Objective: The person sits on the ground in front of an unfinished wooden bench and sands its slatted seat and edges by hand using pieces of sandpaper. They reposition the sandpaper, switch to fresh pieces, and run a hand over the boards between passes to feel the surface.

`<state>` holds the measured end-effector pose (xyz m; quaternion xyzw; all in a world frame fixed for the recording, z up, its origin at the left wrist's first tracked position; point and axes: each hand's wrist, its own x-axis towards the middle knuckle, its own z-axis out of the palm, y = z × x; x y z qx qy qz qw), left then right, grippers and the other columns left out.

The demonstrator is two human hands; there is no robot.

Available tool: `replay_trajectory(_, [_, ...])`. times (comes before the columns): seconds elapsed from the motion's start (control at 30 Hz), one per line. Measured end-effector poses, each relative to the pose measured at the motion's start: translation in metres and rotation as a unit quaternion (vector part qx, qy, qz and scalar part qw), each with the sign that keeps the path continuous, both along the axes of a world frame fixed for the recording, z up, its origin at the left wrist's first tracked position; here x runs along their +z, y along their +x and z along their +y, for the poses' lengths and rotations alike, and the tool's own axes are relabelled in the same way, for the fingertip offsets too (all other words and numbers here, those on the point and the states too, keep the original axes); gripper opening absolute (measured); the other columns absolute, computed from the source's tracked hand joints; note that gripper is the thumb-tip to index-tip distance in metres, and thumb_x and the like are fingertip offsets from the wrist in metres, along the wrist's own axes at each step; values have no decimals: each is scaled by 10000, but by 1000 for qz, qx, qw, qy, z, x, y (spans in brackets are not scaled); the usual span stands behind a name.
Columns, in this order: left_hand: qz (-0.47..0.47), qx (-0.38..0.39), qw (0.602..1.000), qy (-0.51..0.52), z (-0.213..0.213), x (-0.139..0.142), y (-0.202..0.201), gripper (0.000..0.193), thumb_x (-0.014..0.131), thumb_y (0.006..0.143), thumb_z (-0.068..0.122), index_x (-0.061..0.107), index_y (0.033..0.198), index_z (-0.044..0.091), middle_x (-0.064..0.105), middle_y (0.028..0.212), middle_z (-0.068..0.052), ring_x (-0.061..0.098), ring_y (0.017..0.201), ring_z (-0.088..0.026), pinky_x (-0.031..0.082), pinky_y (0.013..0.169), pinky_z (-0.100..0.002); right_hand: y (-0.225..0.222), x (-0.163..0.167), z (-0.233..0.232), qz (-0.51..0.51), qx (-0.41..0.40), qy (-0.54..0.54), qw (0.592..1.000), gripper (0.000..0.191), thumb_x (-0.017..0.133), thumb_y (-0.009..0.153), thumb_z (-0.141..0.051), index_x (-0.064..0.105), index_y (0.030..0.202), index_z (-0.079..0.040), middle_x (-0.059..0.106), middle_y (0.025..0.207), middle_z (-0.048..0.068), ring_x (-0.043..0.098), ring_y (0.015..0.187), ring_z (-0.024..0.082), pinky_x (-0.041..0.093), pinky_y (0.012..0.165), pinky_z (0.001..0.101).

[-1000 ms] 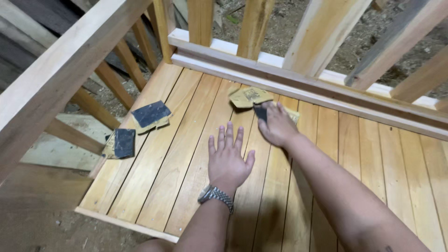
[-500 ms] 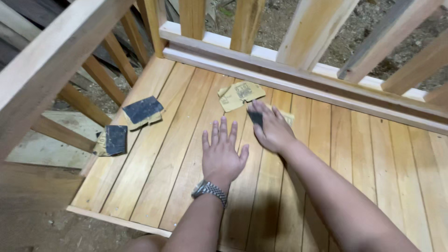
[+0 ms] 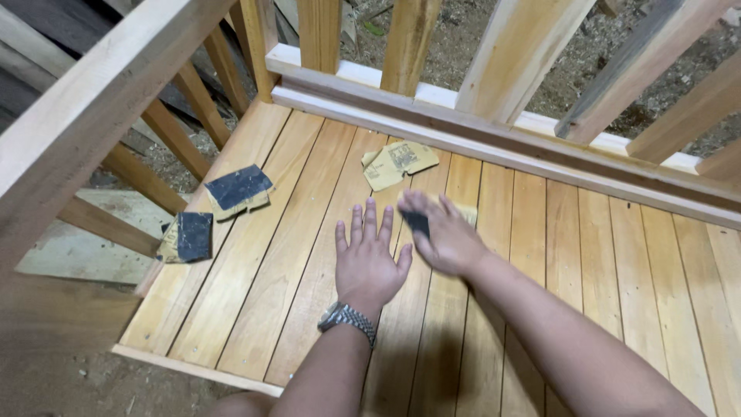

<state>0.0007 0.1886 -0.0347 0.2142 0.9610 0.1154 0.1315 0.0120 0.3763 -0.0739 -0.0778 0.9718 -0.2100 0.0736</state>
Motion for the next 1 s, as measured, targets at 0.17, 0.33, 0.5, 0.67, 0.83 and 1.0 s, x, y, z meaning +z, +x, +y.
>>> replay_trajectory(0.17, [7,9,1000,3,-1,-5,0,782,439,923,567,267,1588,194,157,1676,-111,122,1545,-288,49,1216,-535,-65,-19,14,-19,-115,59,991,527,441,996,-315,477,1473,-94,428,1562,152,303,1533,310,146,1293,509])
replay_trajectory(0.33, [9,8,1000,-1,-1,-4,0,784,436,928,565,261,1593,190,156,1678,-117,124,1541,-291,43,1214,-543,-29,-12,-2,31,-100,-1,994,589,458,964,-253,420,1519,-60,378,1600,169,277,1531,314,142,1246,536])
replay_trajectory(0.5, [0,5,1000,1,0,-1,0,792,441,912,572,263,1583,191,153,1672,-119,123,1535,-290,37,1204,-545,29,13,-3,-37,-38,-16,998,651,491,893,-230,399,1527,-120,312,1643,99,236,1532,255,114,1237,521])
replay_trajectory(0.67, [0,9,1000,5,-1,-4,2,774,429,934,572,279,1591,192,171,1679,-121,133,1546,-291,48,1219,-539,-20,-2,10,-3,-108,20,994,623,449,953,-271,380,1551,-114,290,1657,105,221,1545,257,131,1233,532])
replay_trajectory(0.83, [7,9,1000,-7,-1,-5,1,775,432,926,566,271,1586,194,169,1673,-114,127,1541,-291,45,1215,-540,-49,-19,2,-16,-176,44,983,633,440,961,-278,338,1562,-106,296,1663,91,182,1589,255,113,1263,529])
replay_trajectory(1.0, [-4,3,1000,-13,1,-2,0,778,431,927,565,261,1592,200,160,1673,-123,120,1543,-291,46,1215,-538,6,2,-19,-19,-87,30,996,714,472,917,-290,280,1592,-158,234,1671,110,172,1547,290,102,1222,546])
